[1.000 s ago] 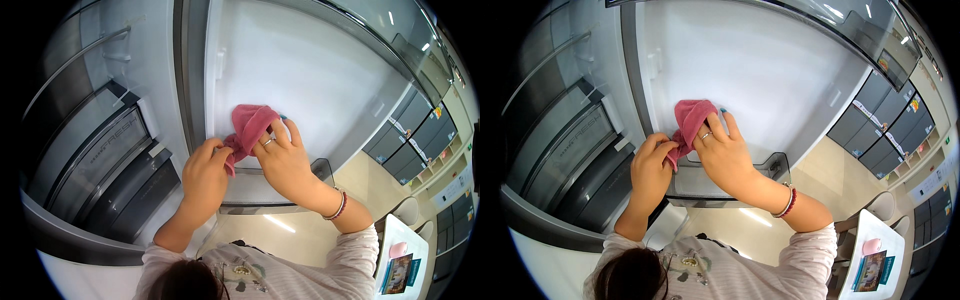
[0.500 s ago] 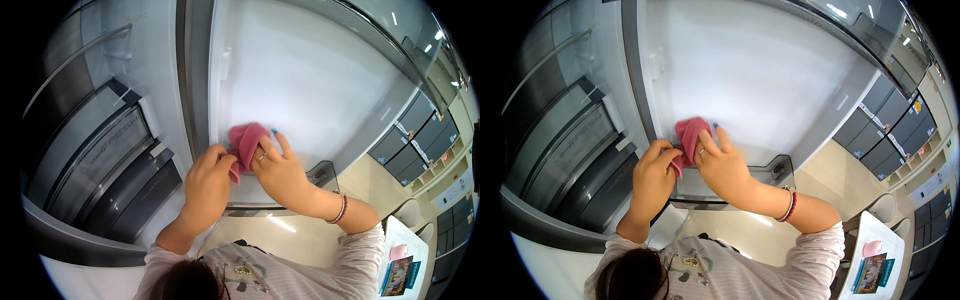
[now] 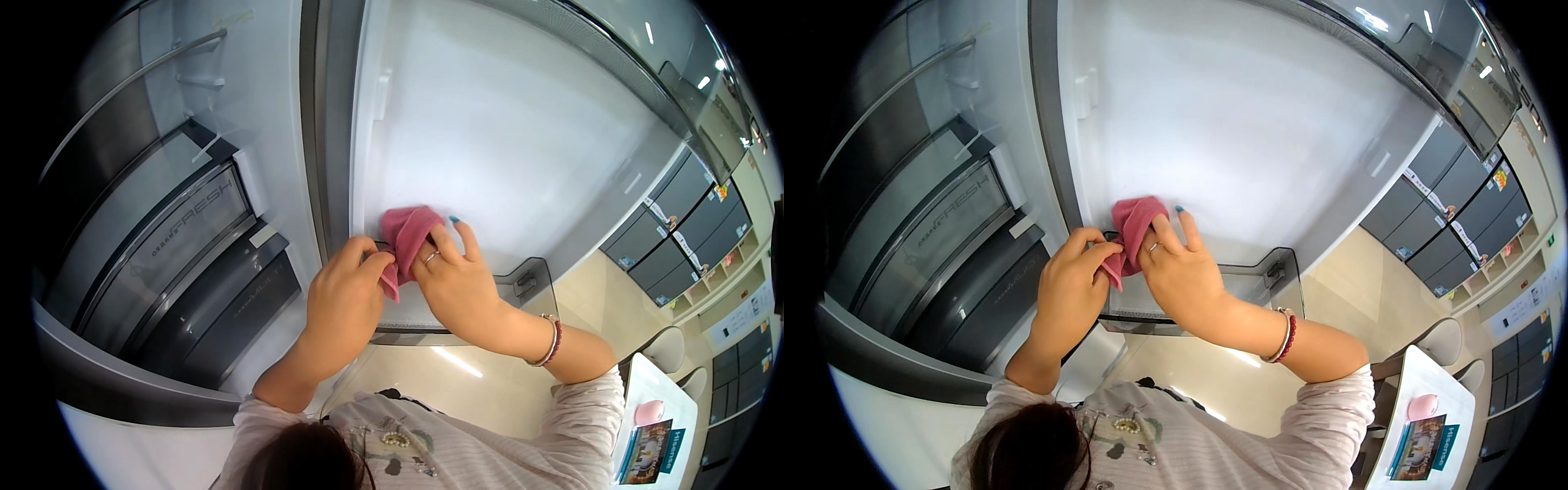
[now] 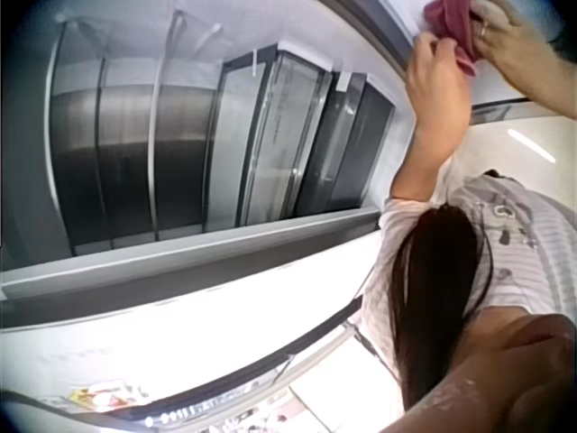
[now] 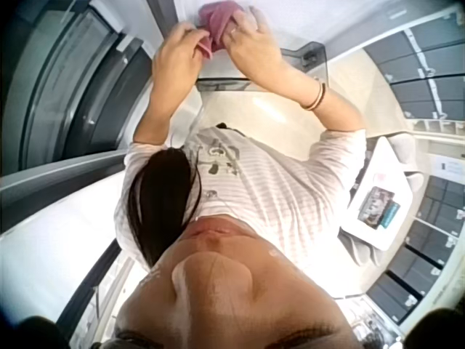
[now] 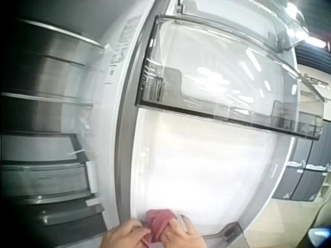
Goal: The person wipes the interior surfaces of an empty refrigerator with a pink cloth. They clean the bottom shelf, door compartments, and upper shelves systematically. The person also wipes the exterior door handles and the front panel of the appliance.
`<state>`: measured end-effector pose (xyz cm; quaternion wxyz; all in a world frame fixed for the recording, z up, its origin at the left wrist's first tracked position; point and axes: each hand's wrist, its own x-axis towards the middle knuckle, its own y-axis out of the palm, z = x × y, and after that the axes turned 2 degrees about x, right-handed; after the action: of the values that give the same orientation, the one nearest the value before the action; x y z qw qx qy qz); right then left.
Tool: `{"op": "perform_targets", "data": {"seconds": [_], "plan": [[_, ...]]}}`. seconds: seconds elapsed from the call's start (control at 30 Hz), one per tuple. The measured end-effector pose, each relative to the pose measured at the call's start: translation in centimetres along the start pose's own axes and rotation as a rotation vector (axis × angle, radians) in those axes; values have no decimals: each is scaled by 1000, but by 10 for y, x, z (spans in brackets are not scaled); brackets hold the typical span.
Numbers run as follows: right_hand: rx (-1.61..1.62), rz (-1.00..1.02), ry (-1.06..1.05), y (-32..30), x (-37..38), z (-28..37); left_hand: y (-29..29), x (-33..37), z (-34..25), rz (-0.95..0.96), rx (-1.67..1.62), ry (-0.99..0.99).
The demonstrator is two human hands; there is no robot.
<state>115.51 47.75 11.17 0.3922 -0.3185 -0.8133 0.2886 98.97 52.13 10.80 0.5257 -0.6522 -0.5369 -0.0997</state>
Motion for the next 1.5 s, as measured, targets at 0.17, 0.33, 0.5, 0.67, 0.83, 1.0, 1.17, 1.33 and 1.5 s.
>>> {"op": "perform_targets", "data": {"seconds": [0.17,0.33,0.5,0.67,0.83,1.0,1.17,1.33,1.5], "plan": [[7,-136,102,-17,17,-15,-5,2,-5,-39,-3,-43],[4,-23,-12,-2,3,-5,4,3,0,25,-15,-22],[43,-114,95,-22,21,-17,-6,1,-1,98,-73,-44],[3,-59,25,-8,11,-12,-6,6,-2,48,-89,-35],[88,-76,46,-18,11,-22,0,15,16,15,-17,197],[-5,-213,124,-17,13,-44,5,15,20,164,201,332],[5,-277,160,-14,7,-49,1,13,2,328,303,277],[32,-310,166,-15,6,-54,7,6,11,51,295,258],[99,-341,114,-17,2,-67,-2,15,24,-82,248,550]]}}
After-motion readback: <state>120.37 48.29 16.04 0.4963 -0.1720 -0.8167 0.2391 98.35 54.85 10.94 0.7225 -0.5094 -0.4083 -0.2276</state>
